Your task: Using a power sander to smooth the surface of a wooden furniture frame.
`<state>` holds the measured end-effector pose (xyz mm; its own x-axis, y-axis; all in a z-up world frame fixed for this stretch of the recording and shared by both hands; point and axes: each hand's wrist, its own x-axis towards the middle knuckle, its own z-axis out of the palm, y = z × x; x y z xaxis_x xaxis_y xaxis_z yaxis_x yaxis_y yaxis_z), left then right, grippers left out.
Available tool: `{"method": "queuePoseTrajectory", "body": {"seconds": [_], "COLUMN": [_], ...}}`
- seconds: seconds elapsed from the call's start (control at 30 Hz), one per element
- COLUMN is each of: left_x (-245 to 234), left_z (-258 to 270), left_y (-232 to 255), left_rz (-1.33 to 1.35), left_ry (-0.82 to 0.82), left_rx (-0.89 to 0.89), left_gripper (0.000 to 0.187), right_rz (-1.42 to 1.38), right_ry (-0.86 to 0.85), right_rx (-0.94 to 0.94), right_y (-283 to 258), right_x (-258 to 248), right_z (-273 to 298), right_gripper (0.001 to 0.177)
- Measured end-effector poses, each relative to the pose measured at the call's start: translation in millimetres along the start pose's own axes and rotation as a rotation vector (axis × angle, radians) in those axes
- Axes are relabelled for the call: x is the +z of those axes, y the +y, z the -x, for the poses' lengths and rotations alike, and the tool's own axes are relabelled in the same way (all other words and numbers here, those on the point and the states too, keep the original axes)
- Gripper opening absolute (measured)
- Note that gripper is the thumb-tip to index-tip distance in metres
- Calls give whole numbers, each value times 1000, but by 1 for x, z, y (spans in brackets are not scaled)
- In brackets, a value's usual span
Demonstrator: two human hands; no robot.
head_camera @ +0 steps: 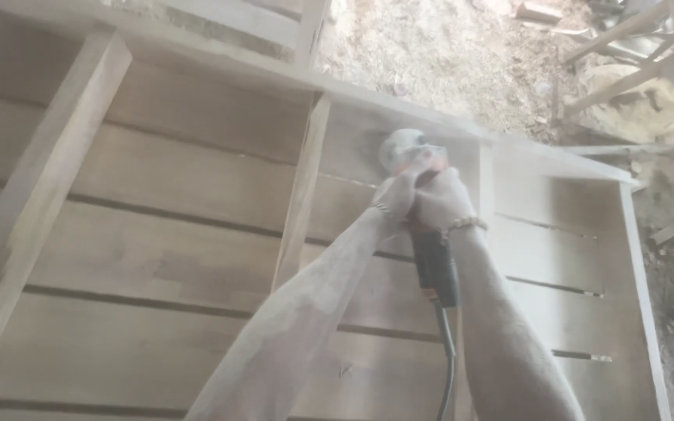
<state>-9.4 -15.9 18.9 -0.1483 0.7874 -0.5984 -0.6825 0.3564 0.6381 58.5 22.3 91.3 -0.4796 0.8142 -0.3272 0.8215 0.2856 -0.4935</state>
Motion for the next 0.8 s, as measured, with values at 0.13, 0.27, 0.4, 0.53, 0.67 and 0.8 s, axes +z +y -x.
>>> {"method": "queuePoseTrajectory", "body": {"seconds": [0.13,0.27,0.4,0.53,0.67,0.8], "left_x": [-24,-22,-8,-29,-53,-51], "left_z": [-21,-40,-13,-32,-2,3], "left_y": [-6,-15,-3,1,19,23], "left_rz": [138,101,27,-23,36,102], "left_ry": [-37,-82,90,90,159,94], "left_rx": [307,515,52,250,111,146], "left_gripper": [70,85,98,105,110,100], "right_rz": [98,118,46,141,188,172], "right_ry": [2,-1,-27,6,-104,-82], "right_rx": [-61,-75,-129,-165,-52,-34], "right_y": [-1,-11,27,-14,-65,-56], "right_x": [14,2,16,13,18,17], "right_z": [-20,-5,-26,-24,1,-8], "right_gripper": [44,46,42,50,52,49]}}
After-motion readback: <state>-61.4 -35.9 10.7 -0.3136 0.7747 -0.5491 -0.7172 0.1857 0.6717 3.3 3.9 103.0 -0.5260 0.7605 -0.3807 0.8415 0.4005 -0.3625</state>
